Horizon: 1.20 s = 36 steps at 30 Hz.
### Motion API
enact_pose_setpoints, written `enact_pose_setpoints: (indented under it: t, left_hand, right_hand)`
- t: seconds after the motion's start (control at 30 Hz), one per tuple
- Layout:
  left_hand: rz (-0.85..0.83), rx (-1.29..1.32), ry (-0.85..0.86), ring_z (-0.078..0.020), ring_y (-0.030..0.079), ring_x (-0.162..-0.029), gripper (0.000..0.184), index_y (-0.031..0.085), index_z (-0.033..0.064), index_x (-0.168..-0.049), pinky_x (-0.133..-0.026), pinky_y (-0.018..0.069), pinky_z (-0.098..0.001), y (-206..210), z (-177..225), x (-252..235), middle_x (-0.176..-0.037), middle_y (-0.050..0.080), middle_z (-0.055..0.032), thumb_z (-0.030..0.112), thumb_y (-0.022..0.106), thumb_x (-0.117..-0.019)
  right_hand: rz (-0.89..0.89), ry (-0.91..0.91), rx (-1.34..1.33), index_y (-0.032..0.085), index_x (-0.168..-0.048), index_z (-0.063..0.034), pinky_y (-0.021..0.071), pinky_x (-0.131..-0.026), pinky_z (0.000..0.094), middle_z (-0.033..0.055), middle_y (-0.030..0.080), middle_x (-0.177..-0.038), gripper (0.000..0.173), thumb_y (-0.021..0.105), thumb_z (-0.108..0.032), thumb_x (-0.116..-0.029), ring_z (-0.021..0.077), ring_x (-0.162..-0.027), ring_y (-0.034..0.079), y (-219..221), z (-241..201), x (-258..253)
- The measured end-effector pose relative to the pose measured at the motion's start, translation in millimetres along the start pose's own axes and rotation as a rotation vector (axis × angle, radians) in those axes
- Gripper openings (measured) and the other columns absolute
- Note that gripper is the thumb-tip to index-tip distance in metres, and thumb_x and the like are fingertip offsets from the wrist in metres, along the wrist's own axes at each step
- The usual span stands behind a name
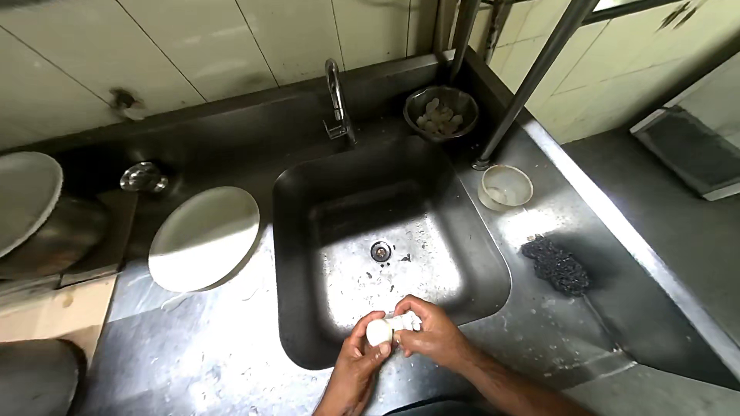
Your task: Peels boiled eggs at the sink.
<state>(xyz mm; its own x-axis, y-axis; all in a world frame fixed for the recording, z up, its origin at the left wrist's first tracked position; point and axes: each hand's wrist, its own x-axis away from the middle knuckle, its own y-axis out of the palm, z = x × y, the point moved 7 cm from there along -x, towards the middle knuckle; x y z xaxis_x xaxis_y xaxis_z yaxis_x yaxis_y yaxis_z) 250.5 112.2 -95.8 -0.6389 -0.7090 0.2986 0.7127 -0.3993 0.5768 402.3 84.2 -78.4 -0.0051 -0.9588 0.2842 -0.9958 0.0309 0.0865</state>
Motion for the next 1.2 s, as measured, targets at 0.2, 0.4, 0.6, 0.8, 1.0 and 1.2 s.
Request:
enact_pose_setpoints:
  t: [0.2, 0.4, 0.6, 0.8, 1.0, 1.2]
  left_hand:
    - [-0.008, 0.154, 0.015, -0.0255, 0.067, -0.112, 0.063, 0.049, 0.0014, -0.144, -0.101, 0.0540, -0.0455, -6.4, 1.2, -2.2, -0.126, 0.066, -0.0159, 0.013, 0.078, -0.0885]
    - [0.056, 0.020, 0.026, -0.0251, 0.068, -0.109, 0.053, 0.055, -0.0016, -0.137, -0.095, 0.0573, -0.0419, -3.9, 2.0, -5.8, -0.128, 0.065, -0.0182, 0.014, 0.076, -0.0901]
    - [0.110, -0.082, 0.046, -0.0230, 0.070, -0.103, 0.041, 0.059, -0.0048, -0.130, -0.092, 0.0589, -0.0389, -5.0, 2.9, -9.8, -0.121, 0.068, -0.0182, 0.005, 0.069, -0.0921]
    - [0.080, -0.272, 0.083, -0.0209, 0.070, -0.105, 0.040, 0.059, -0.0078, -0.130, -0.094, 0.0585, -0.0362, -5.4, 5.8, -15.5, -0.122, 0.069, -0.0164, 0.005, 0.068, -0.0931]
    - [0.124, 0.103, -0.037, -0.0298, 0.069, -0.110, 0.038, 0.055, -0.0004, -0.134, -0.095, 0.0578, -0.0432, -14.4, -3.8, -20.5, -0.129, 0.065, -0.0214, 0.009, 0.061, -0.0980]
    - [0.127, 0.267, -0.097, -0.0283, 0.072, -0.099, 0.031, 0.052, 0.0105, -0.133, -0.090, 0.0596, -0.0439, -24.5, 0.9, -36.4, -0.114, 0.070, -0.0147, 0.022, 0.039, -0.1071]
  right_hand:
    - [0.081, 0.144, -0.146, 0.058, -0.107, -0.0051, 0.0632, -0.061, 0.0371, 0.0082, 0.067, -0.095, 0.019, 0.063, -0.007, -0.0891, 0.0191, -0.067, 0.070, -8.8, 13.8, -0.9]
    - [0.012, 0.156, -0.149, 0.055, -0.116, -0.0061, 0.0651, -0.071, 0.0413, 0.0109, 0.069, -0.102, 0.040, 0.078, -0.016, -0.0848, 0.0234, -0.078, 0.073, 4.5, 15.7, -0.2]
    - [0.037, 0.163, -0.136, 0.058, -0.112, -0.0048, 0.0650, -0.069, 0.0405, 0.0101, 0.071, -0.094, 0.027, 0.068, -0.011, -0.0879, 0.0224, -0.073, 0.073, 0.6, 17.4, -3.4]
    - [0.006, 0.160, -0.024, 0.061, -0.114, -0.0061, 0.0645, -0.070, 0.0402, 0.0092, 0.070, -0.099, 0.032, 0.072, -0.014, -0.0849, 0.0206, -0.075, 0.072, -2.8, 21.2, -8.9]
    - [0.026, 0.209, -0.317, 0.055, -0.113, -0.0028, 0.0645, -0.069, 0.0413, 0.0114, 0.069, -0.094, 0.026, 0.059, -0.003, -0.0875, 0.0237, -0.074, 0.072, -6.8, 28.7, -11.0]
    - [0.131, -0.050, -0.144, 0.060, -0.109, -0.0031, 0.0644, -0.065, 0.0400, 0.0077, 0.068, -0.101, 0.022, 0.062, -0.001, -0.0872, 0.0194, -0.073, 0.071, -57.7, -42.1, -24.5]
